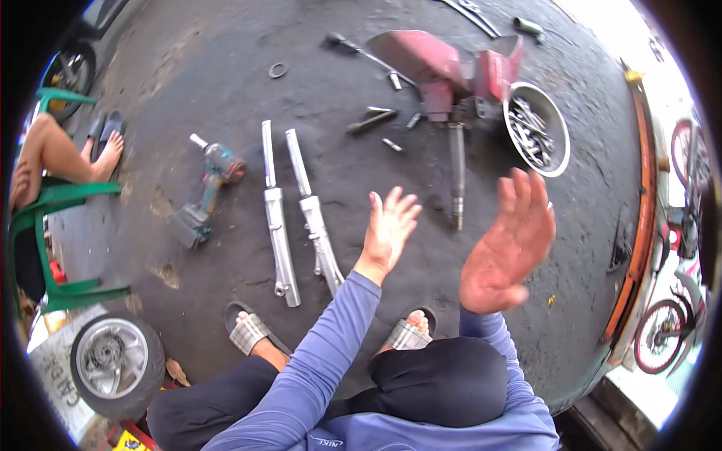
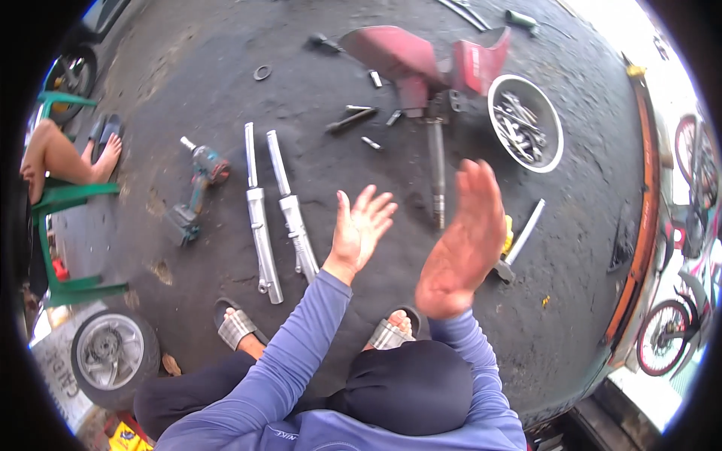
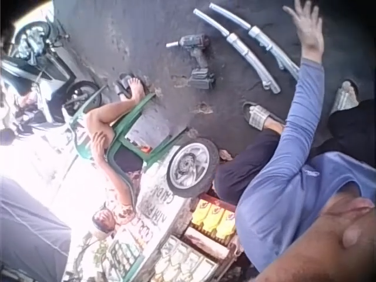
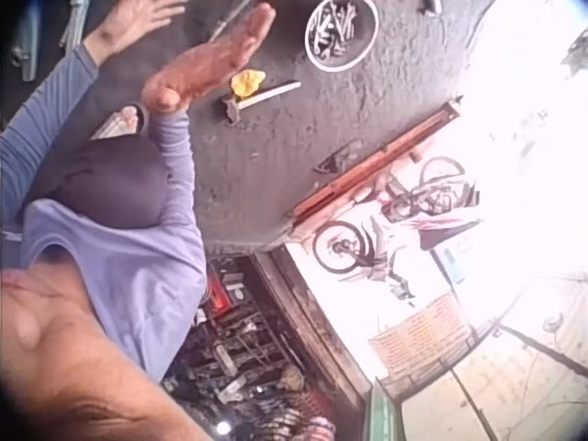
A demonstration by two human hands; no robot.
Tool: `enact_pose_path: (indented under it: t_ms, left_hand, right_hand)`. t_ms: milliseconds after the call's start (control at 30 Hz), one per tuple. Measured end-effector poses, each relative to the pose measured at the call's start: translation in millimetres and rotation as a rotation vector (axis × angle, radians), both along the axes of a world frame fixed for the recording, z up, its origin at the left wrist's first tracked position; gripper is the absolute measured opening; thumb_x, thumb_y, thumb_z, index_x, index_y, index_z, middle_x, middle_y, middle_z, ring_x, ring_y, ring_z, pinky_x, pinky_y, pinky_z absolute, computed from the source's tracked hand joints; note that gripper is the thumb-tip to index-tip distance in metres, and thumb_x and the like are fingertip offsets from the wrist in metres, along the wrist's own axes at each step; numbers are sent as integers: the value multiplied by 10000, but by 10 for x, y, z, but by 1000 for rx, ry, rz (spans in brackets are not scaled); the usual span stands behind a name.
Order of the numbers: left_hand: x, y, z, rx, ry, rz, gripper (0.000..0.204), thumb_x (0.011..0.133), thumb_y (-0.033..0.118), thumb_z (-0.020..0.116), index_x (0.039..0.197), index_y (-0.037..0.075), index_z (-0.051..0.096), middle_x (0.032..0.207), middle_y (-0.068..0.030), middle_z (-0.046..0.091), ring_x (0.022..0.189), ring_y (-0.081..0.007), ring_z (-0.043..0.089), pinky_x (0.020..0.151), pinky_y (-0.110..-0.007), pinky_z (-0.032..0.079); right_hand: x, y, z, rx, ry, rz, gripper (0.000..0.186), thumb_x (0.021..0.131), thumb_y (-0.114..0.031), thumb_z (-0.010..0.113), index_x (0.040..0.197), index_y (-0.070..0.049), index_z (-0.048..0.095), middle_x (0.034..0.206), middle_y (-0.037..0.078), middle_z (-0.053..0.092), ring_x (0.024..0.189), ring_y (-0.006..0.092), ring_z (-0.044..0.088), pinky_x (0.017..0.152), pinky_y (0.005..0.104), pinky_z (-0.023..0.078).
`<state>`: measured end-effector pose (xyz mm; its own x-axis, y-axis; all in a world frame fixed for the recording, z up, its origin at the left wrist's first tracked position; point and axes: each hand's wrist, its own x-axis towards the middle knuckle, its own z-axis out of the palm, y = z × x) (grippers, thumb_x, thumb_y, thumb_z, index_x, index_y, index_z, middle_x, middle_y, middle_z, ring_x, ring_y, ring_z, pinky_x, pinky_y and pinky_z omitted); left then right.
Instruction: Repairing and assembling motorcycle front forks and a front fender.
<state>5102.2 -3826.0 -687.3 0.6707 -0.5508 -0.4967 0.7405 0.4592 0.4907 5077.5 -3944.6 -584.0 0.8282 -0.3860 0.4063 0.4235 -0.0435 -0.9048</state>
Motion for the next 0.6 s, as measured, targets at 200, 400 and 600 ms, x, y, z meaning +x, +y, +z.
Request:
enact_pose_path:
  t_ms: [200, 400, 600]
  left_hand:
    - [39, -490, 1680, 54, -983, 160, 192, 903, 37, 624, 1074, -46, 594, 986, -127, 641, 868, -171, 628, 773, -279, 495]
    - [228, -76, 1168, 420, -1318, -381, 106, 867, 74, 694, 886, -21, 652, 759, -85, 638, 628, -142, 604, 586, -275, 489]
    - [1313, -427, 877, 848, -1583, -276, 161, 804, 153, 713, 853, 16, 643, 869, -86, 628, 801, -198, 605, 731, -326, 489]
  right_hand:
    - [-1046, -595, -1348, -667, 748, -196, 243, 894, -106, 602, 1108, 6, 625, 1124, 192, 650, 1033, 360, 626, 923, 416, 482]
    - [-1268, -862, -1370, -576, 787, -469, 259, 813, -224, 765, 893, -12, 640, 859, 107, 633, 740, 255, 606, 701, 353, 503]
    - [-501, -1477, -1287, -290, 710, -496, 281, 899, -271, 689, 931, 4, 645, 757, 96, 650, 685, 152, 612, 662, 311, 501]
